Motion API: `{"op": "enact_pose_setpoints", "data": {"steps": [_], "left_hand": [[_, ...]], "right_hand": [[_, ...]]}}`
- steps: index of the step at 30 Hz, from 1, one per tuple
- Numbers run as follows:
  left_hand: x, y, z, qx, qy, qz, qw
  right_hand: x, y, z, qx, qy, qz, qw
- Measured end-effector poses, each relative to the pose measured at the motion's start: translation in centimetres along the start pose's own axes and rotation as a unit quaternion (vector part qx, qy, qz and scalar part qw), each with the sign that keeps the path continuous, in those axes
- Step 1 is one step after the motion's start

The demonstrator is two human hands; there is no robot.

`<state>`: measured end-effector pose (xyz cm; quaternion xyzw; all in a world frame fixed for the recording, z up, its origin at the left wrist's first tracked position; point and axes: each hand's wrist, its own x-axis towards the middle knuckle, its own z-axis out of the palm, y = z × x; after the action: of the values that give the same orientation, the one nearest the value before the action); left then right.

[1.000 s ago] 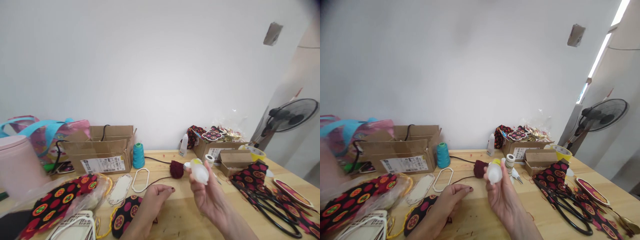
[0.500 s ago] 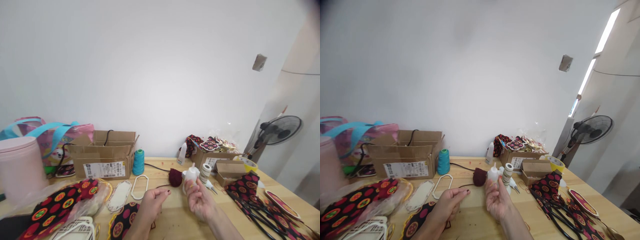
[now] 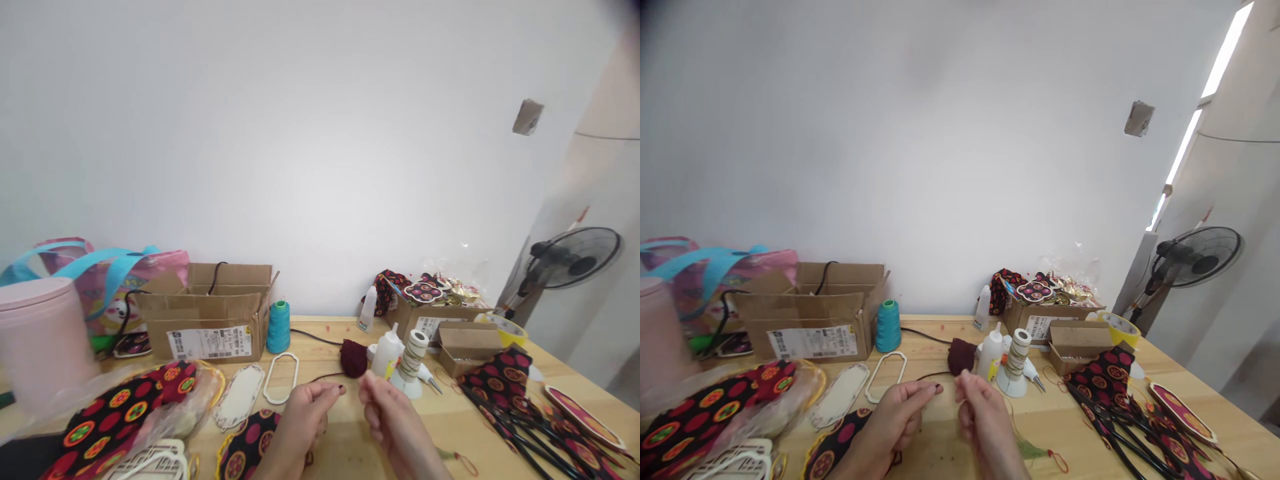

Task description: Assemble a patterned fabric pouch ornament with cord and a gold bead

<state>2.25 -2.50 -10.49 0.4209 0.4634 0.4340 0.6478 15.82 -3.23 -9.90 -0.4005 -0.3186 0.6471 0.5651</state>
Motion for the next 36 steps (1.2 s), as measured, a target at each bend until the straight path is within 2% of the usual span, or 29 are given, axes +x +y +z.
{"op": "enact_pose_setpoints", "data": {"steps": [1, 3, 5, 8, 12, 17, 22, 30, 33, 36], "left_hand": [[0.0, 0.0, -0.1, -0.013, -0.011, -0.002, 1.000], [-0.1, 0.1, -0.2, -0.046, -0.037, -0.004, 0.998], [-0.1, 0.2, -0.4, -0.075, -0.053, -0.003, 0.996], [-0.1, 0.2, -0.4, -0.085, -0.053, -0.002, 0.995], [-0.1, 0.3, -0.1, -0.074, -0.066, 0.001, 0.995], [-0.1, 0.0, 0.1, -0.037, -0.062, 0.007, 0.997], [-0.1, -0.3, 0.2, -0.002, -0.080, 0.009, 0.997], [-0.5, 0.1, 0.8, 0.020, -0.093, 0.015, 0.995], [-0.6, 0.2, 0.8, 0.018, -0.105, 0.022, 0.994], [-0.6, 0.1, 0.8, 0.014, -0.089, 0.020, 0.996]], "right_hand": [[0.1, 0.0, 0.4, -0.085, -0.002, -0.061, 0.995], [0.4, 0.1, 1.1, -0.223, -0.028, -0.168, 0.960], [0.7, 0.1, 1.5, -0.294, -0.066, -0.233, 0.925], [1.3, 0.1, 1.9, -0.321, -0.106, -0.270, 0.901], [1.6, 0.2, 2.0, -0.328, -0.067, -0.306, 0.891], [1.9, 0.6, 1.3, -0.314, -0.022, -0.295, 0.902], [2.1, 0.9, 0.7, -0.280, -0.029, -0.262, 0.923], [1.9, 0.5, 0.8, -0.189, -0.034, -0.238, 0.952], [1.9, 0.5, 0.7, -0.138, -0.035, -0.198, 0.970], [1.7, 0.4, 0.5, -0.054, -0.057, -0.144, 0.986]]}}
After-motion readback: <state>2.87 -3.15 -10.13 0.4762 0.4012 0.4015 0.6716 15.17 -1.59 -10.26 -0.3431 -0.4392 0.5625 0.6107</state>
